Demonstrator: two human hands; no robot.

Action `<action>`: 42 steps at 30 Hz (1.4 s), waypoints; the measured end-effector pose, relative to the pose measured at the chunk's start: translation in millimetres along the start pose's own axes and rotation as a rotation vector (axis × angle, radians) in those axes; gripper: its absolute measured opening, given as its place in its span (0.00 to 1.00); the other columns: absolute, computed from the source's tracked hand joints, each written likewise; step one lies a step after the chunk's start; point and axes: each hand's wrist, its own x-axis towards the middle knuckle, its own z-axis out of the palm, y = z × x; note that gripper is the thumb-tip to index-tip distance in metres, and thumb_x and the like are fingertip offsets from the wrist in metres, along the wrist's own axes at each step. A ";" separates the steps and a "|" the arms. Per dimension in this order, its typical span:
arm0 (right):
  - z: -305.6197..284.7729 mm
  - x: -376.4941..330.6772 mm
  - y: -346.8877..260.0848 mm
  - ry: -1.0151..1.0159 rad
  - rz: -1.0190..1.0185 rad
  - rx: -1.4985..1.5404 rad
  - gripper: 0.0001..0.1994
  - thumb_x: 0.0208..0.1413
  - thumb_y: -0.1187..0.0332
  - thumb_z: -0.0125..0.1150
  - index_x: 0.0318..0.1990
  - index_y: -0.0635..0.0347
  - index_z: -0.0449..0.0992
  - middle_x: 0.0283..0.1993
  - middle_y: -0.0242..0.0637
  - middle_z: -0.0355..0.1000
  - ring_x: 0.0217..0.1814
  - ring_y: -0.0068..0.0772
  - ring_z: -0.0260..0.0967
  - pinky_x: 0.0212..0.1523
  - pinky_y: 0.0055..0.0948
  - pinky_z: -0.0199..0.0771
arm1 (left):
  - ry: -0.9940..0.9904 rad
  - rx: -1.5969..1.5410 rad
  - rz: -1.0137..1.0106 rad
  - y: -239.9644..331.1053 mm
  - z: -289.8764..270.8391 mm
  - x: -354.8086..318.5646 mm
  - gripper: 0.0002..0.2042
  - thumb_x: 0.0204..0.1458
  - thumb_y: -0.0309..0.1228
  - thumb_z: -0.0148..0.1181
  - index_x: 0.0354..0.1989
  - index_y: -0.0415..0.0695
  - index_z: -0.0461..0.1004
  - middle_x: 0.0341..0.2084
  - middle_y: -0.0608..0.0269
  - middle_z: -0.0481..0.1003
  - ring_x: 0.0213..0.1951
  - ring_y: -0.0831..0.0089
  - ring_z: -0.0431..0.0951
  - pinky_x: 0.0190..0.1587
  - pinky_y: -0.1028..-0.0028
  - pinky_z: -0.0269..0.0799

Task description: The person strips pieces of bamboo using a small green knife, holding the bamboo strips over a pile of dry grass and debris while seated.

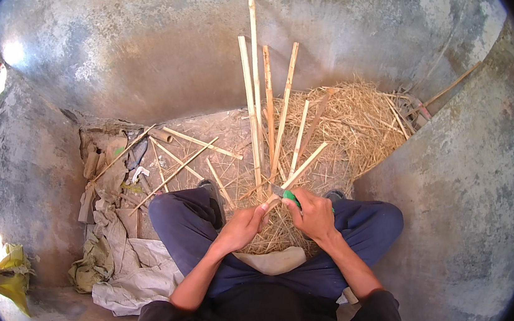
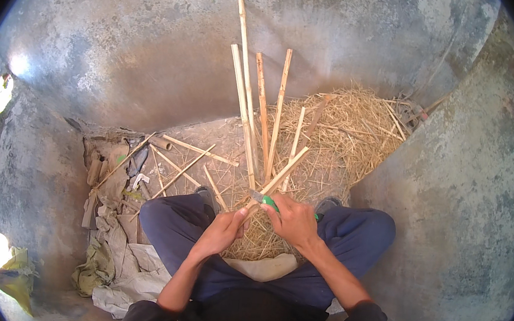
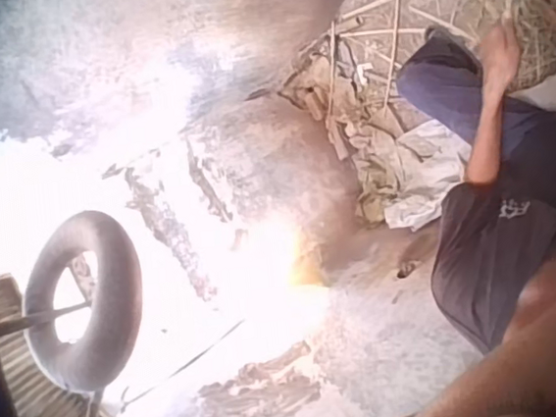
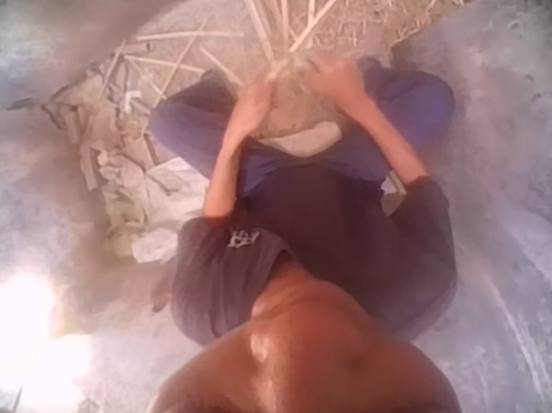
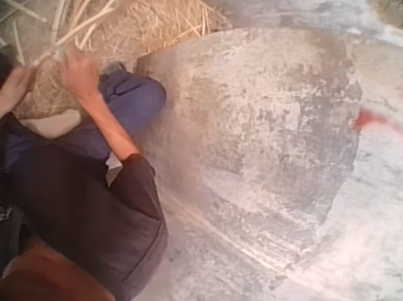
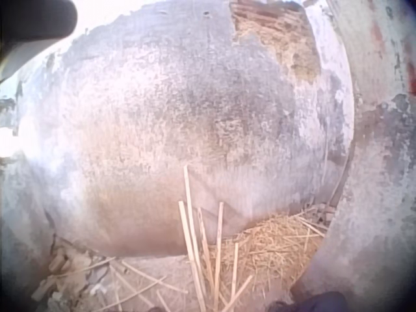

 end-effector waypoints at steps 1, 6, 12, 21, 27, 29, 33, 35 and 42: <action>-0.3 0.8 -0.7 0.002 -0.005 -0.011 0.12 0.70 0.59 0.65 0.46 0.59 0.81 0.34 0.44 0.81 0.30 0.53 0.81 0.28 0.46 0.78 | 0.004 0.009 0.006 2.4 -0.3 1.3 0.29 0.80 0.48 0.42 0.36 0.35 0.79 0.18 0.55 0.73 0.24 0.63 0.75 0.35 0.60 0.72; -1.6 1.7 0.8 0.036 0.040 -0.018 0.11 0.68 0.59 0.67 0.44 0.59 0.81 0.32 0.43 0.80 0.29 0.54 0.80 0.28 0.47 0.75 | 0.007 0.050 0.009 6.2 0.2 5.3 0.29 0.80 0.47 0.41 0.34 0.35 0.78 0.18 0.51 0.73 0.24 0.57 0.75 0.36 0.56 0.72; -15.4 7.7 17.3 0.058 0.027 -0.097 0.11 0.67 0.59 0.68 0.43 0.58 0.82 0.33 0.43 0.80 0.29 0.52 0.80 0.27 0.47 0.75 | -0.004 0.097 0.033 9.4 -4.9 -2.0 0.28 0.80 0.47 0.40 0.33 0.35 0.74 0.18 0.53 0.70 0.24 0.59 0.72 0.35 0.57 0.70; -17.2 13.0 29.4 0.135 0.009 -0.130 0.11 0.67 0.60 0.68 0.46 0.57 0.83 0.34 0.43 0.82 0.28 0.51 0.80 0.27 0.44 0.76 | -0.054 0.081 -0.031 13.8 -17.6 -11.7 0.28 0.81 0.48 0.39 0.32 0.37 0.70 0.19 0.64 0.66 0.25 0.72 0.66 0.34 0.66 0.68; -25.4 20.8 31.2 0.116 0.115 -0.170 0.12 0.66 0.61 0.69 0.47 0.60 0.84 0.34 0.49 0.82 0.30 0.54 0.81 0.31 0.46 0.79 | -0.035 0.077 -0.049 8.0 -24.6 -21.3 0.28 0.81 0.48 0.39 0.32 0.37 0.70 0.19 0.59 0.67 0.25 0.66 0.67 0.35 0.62 0.68; -26.5 20.0 36.2 0.115 0.142 -0.178 0.13 0.67 0.61 0.68 0.48 0.61 0.85 0.33 0.51 0.82 0.29 0.55 0.80 0.30 0.48 0.77 | -0.034 0.074 -0.046 7.3 -26.8 -23.9 0.29 0.80 0.48 0.40 0.32 0.36 0.71 0.18 0.51 0.69 0.25 0.55 0.71 0.37 0.56 0.70; -82.0 33.3 104.3 0.319 0.586 -0.281 0.21 0.77 0.53 0.55 0.52 0.65 0.83 0.33 0.60 0.80 0.33 0.64 0.81 0.33 0.54 0.73 | -0.085 0.103 -0.080 -4.4 -48.4 -48.9 0.29 0.80 0.49 0.39 0.32 0.37 0.72 0.19 0.57 0.70 0.25 0.64 0.70 0.36 0.61 0.70; -115.0 32.1 117.0 0.410 0.472 -0.268 0.21 0.77 0.54 0.54 0.51 0.66 0.82 0.30 0.60 0.78 0.32 0.64 0.77 0.35 0.54 0.71 | -0.077 0.068 -0.140 -1.1 -60.7 -58.1 0.30 0.80 0.52 0.38 0.32 0.38 0.72 0.20 0.63 0.69 0.27 0.72 0.68 0.34 0.66 0.68; -103.9 66.6 67.1 0.235 0.354 0.081 0.21 0.73 0.51 0.63 0.52 0.64 0.82 0.27 0.42 0.71 0.31 0.34 0.69 0.37 0.39 0.69 | 0.058 0.176 -0.003 38.0 -91.3 1.9 0.31 0.78 0.54 0.41 0.30 0.39 0.72 0.19 0.65 0.69 0.24 0.73 0.69 0.30 0.66 0.66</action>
